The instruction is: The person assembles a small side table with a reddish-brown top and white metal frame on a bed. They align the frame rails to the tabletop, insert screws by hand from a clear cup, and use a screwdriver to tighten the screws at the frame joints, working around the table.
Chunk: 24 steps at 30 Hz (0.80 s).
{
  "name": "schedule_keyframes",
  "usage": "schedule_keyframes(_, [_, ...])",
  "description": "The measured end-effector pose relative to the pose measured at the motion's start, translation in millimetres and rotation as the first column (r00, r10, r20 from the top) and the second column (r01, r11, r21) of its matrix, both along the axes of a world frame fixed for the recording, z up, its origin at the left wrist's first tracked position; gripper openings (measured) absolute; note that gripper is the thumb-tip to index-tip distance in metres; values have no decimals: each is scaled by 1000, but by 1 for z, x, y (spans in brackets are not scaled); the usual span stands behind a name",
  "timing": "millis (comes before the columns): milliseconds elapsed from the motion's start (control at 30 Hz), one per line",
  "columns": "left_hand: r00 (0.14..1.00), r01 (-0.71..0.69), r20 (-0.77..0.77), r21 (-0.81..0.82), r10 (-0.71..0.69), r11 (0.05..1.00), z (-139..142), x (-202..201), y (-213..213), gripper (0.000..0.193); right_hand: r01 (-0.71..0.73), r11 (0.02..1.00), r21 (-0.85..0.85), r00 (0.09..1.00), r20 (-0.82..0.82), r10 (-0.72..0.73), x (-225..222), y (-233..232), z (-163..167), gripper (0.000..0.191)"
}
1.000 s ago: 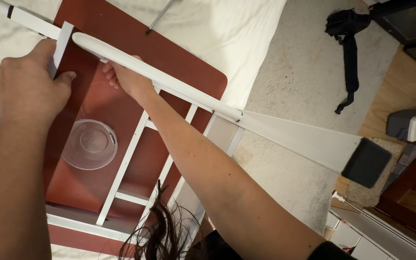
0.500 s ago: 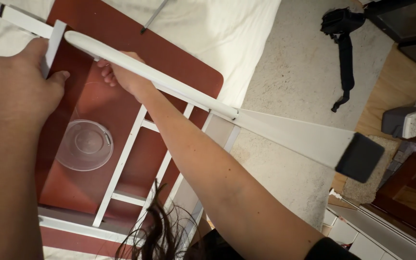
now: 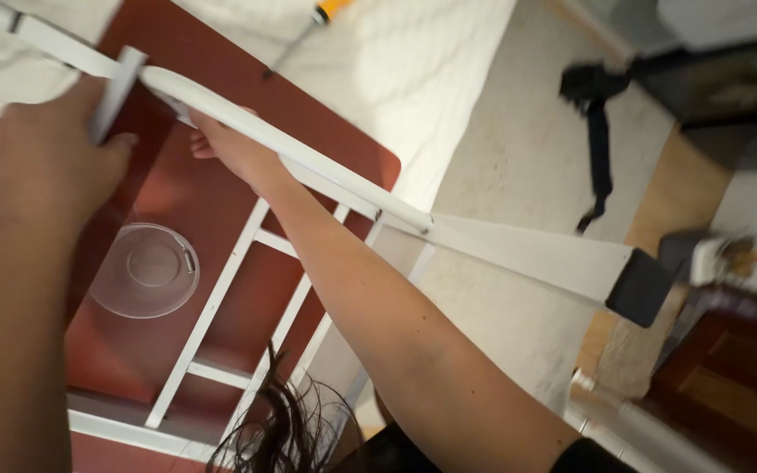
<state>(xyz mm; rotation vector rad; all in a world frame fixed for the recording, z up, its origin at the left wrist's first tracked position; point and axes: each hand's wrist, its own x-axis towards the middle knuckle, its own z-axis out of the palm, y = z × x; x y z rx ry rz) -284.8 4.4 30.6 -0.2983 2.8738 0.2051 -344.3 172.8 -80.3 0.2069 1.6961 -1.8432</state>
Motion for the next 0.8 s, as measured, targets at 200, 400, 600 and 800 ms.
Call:
schedule_keyframes(200, [996,-58,-54,280,76,958,-1,-1,1,34,18,992,-122,986,-163,-38,-13,5,-15,23])
schedule_keyframes(400, [981,-138,-57,477,188,868,-10,-15,-9,36,100,936,336,857,-507,91,-23,4,-1,8])
schedule_keyframes(600, [982,-92,-92,516,162,852,-20,-33,-12,18,139,833,536,766,-591,252,-26,-7,25,7])
schedule_keyframes(800, [958,-78,-190,550,216,832,-23,-39,-5,9,41,871,490,775,-565,282,-39,-5,29,6])
